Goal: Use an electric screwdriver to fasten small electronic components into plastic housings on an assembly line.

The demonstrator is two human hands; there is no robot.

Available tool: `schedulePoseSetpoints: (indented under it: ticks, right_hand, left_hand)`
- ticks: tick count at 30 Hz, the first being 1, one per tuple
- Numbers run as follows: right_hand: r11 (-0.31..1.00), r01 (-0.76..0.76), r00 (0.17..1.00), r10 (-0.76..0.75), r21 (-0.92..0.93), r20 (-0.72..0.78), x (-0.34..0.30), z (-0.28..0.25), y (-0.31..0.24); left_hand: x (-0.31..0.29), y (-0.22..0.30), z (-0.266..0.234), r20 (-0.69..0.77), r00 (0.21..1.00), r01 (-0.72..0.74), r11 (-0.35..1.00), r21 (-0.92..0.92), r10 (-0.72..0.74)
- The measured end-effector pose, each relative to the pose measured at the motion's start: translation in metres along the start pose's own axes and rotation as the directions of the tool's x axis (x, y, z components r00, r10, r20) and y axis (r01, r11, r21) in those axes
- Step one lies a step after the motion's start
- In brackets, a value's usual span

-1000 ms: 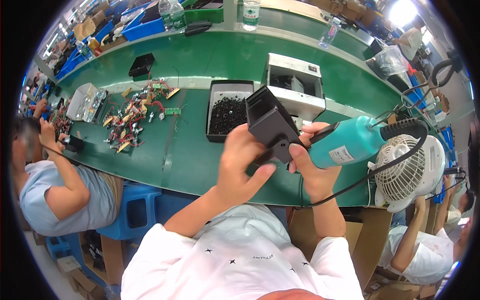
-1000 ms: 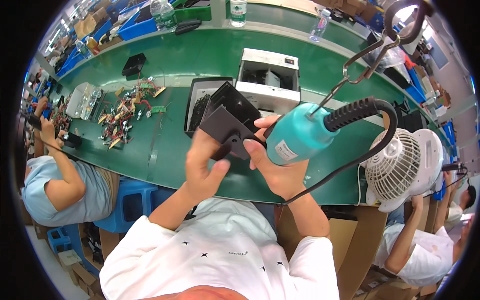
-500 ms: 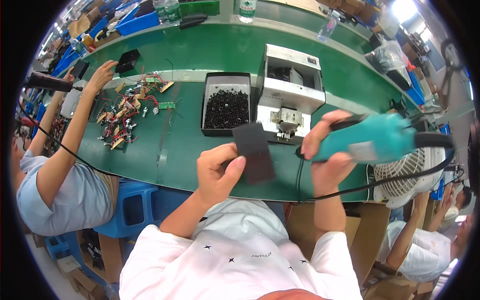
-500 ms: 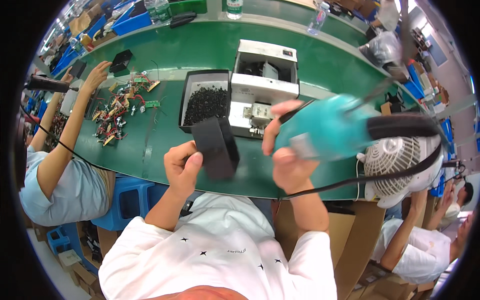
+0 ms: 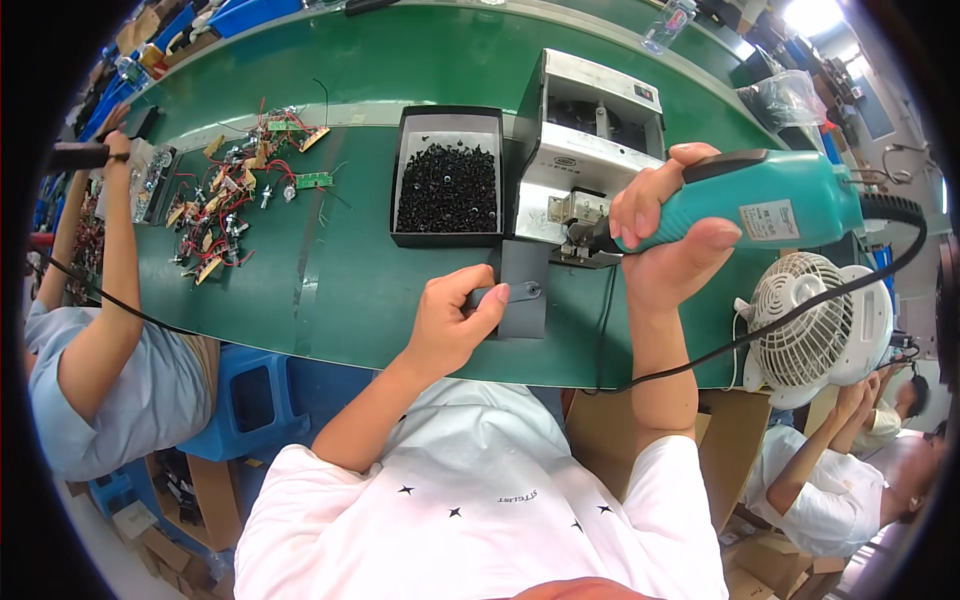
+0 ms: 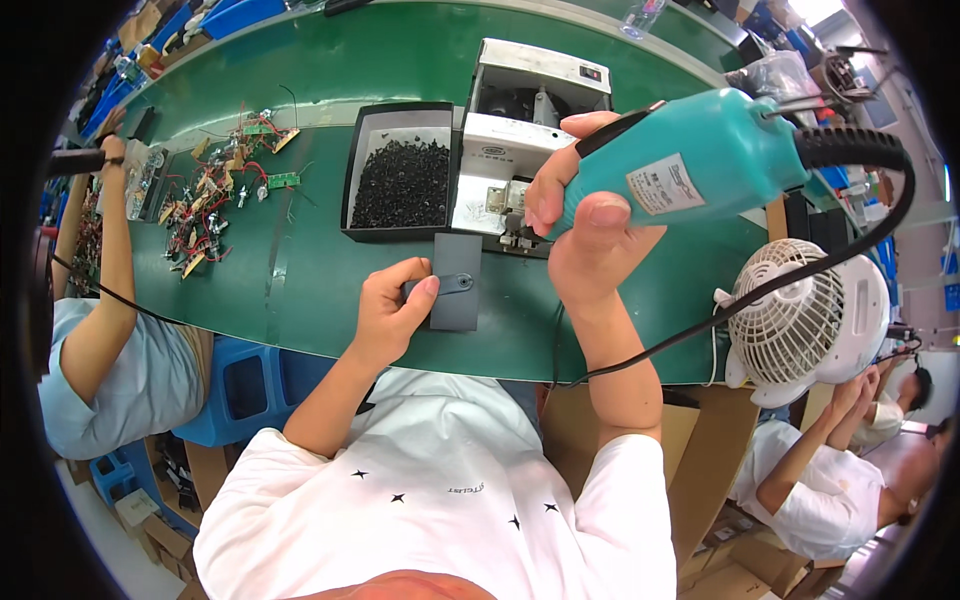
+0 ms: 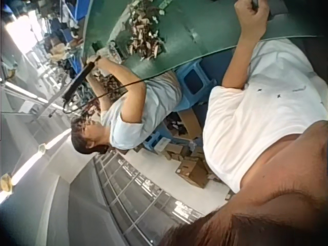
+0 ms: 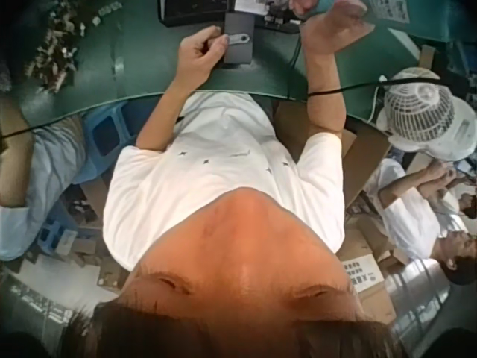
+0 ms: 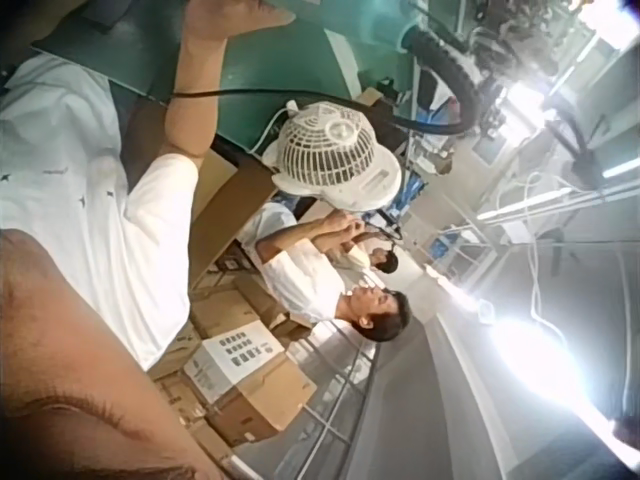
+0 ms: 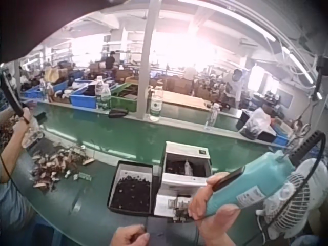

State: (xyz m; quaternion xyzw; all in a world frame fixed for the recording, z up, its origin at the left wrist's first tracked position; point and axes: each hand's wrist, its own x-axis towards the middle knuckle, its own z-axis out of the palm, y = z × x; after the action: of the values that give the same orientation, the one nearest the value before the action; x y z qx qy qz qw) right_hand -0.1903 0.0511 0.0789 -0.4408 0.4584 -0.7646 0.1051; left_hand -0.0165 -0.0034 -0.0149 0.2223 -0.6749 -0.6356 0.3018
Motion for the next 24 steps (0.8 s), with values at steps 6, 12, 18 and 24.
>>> schedulePoseSetpoints:
  ticks: [6, 12, 18, 24]
  right_hand:
    - [0.996, -0.087, 0.995, 0.089, -0.037, 0.042, 0.001, 0.002, 0.000]
    - [0.883, -0.358, 0.932, 0.319, 0.304, 0.172, -0.004, 0.001, -0.023]
    - [0.911, -0.117, 0.961, 0.003, 0.395, 0.277, -0.012, 0.023, -0.035]
    - [0.913, -0.145, 0.953, 0.025, 0.381, 0.303, -0.011, 0.027, -0.027]
  left_hand:
    - [-0.002, 0.000, 0.001, 0.014, 0.995, -0.096, 0.995, 0.021, 0.096]
    - [-0.002, -0.004, 0.000, 0.024, 0.991, -0.132, 0.991, 0.022, 0.131]
    - [-0.002, -0.002, 0.000, 0.033, 0.995, -0.098, 0.995, 0.037, 0.097]
    - [-0.002, -0.004, 0.000, 0.005, 0.991, -0.134, 0.991, 0.027, 0.134]
